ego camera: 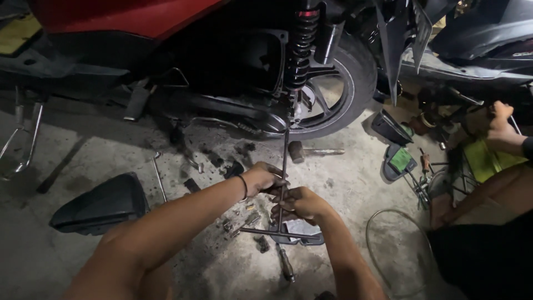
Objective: Using a T-handle wrench and a metal rod to repair or maintain a motorcycle's engine components.
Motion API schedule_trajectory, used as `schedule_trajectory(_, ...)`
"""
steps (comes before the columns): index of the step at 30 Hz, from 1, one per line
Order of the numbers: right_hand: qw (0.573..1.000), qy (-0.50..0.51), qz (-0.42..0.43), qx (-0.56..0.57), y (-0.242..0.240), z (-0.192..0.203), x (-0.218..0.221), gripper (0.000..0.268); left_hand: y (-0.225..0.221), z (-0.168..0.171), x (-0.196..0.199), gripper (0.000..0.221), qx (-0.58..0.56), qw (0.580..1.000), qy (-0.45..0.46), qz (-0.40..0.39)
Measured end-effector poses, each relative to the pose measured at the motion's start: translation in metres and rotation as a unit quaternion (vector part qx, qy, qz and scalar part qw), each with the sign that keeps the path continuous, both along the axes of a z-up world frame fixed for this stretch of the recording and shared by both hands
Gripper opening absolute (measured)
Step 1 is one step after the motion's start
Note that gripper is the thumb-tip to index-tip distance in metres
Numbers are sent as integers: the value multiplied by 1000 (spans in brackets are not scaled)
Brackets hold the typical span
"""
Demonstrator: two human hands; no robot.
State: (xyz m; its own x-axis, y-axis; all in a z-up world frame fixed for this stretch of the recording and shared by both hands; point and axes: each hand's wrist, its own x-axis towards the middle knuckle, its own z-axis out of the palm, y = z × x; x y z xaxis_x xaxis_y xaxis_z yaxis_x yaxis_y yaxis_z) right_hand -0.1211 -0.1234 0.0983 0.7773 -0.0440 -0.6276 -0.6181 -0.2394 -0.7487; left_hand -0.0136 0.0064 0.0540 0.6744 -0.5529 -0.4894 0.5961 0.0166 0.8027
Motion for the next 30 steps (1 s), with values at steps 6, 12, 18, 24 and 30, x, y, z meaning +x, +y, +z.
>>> schedule_trajectory(6,997,19,-48,52,1,17,-4,44,-12,-30,11,57,-11,999,27,26)
schedule_trajectory(12,1000,11,-6,1,-10,-17,4,32,-7,-27,10,48,9,999,12,38)
schedule_trajectory(18,998,0,53,-39,-1,-32,10,25,-6,-34,14,52,-4,999,19,33)
schedule_trajectory(24,995,3,-60,74,-3,-18,6,45,7,0,2,52,10,999,29,37)
schedule_trajectory(30,996,-42,21,-73,16,-5,1,46,1,-11,9,49,-3,999,28,21)
